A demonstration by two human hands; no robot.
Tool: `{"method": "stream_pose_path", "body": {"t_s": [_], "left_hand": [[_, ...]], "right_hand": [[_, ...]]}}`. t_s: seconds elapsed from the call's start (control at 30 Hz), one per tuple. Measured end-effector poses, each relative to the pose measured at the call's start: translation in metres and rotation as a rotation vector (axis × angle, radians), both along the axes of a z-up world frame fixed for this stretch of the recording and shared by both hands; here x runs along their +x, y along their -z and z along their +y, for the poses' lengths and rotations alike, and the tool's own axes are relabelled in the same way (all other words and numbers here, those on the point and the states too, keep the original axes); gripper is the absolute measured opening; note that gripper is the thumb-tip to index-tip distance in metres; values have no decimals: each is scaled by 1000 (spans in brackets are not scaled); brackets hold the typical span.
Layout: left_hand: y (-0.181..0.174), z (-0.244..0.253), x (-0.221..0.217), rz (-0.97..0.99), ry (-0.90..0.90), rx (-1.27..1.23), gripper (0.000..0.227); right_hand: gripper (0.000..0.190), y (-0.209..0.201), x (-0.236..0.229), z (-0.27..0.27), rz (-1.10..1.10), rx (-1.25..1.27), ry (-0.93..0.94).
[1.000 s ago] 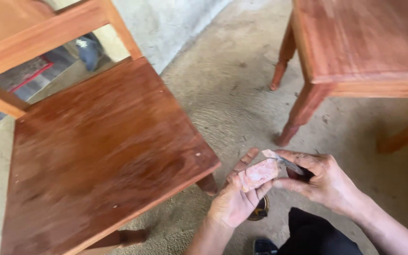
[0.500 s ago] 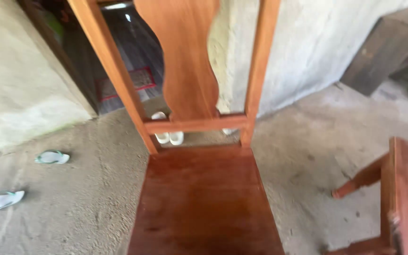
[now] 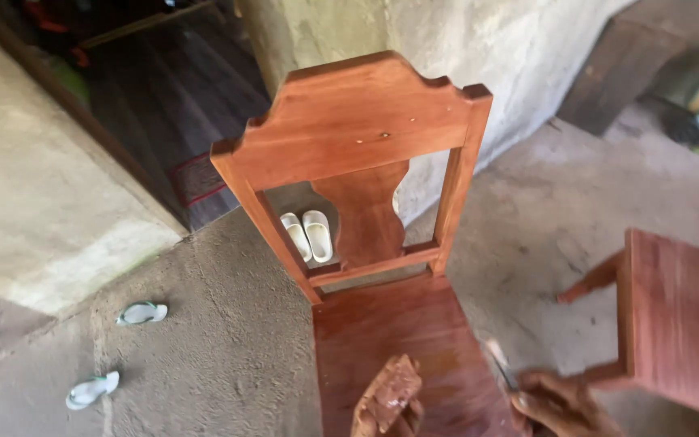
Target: Apply varnish to a wooden chair using a brush and repair a small area with filler.
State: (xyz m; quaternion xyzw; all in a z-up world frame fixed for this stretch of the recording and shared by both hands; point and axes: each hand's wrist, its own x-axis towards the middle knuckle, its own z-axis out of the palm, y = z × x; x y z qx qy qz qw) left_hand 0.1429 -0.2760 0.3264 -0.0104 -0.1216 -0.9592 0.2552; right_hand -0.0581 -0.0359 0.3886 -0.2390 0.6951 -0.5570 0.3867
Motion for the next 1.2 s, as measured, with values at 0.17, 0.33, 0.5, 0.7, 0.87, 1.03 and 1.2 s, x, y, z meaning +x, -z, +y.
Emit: {"method": "stream_pose_path", "body": {"t_s": [0.17,0.33,0.5,0.7,0.87,1.03,1.2], "left_hand": [[-20,-102,70,-63,89,-19,96],[-51,-181,94,-391,145,80,90],[-173,-225,41,-220,394,-251,81],[-178,-242,-16,-118,475,-376,79],[-153,-253,-54,-81,567,-477,75],[-128,-268,-78,-114,708,-502,75],[-94,-299,-96,-218,834,-786,79]], "right_hand": [[26,-48,92,-116,-133,52,199],[25,-84,162,-173,18,30,348],[25,-196,160,-215,438,480,219],[19,-228,131,-239,821,519,380],[18,-211,108,-254,790,695,396],[19,-182,108,-272,681,833,386],[18,-165,110,-300,581,992,332]]}}
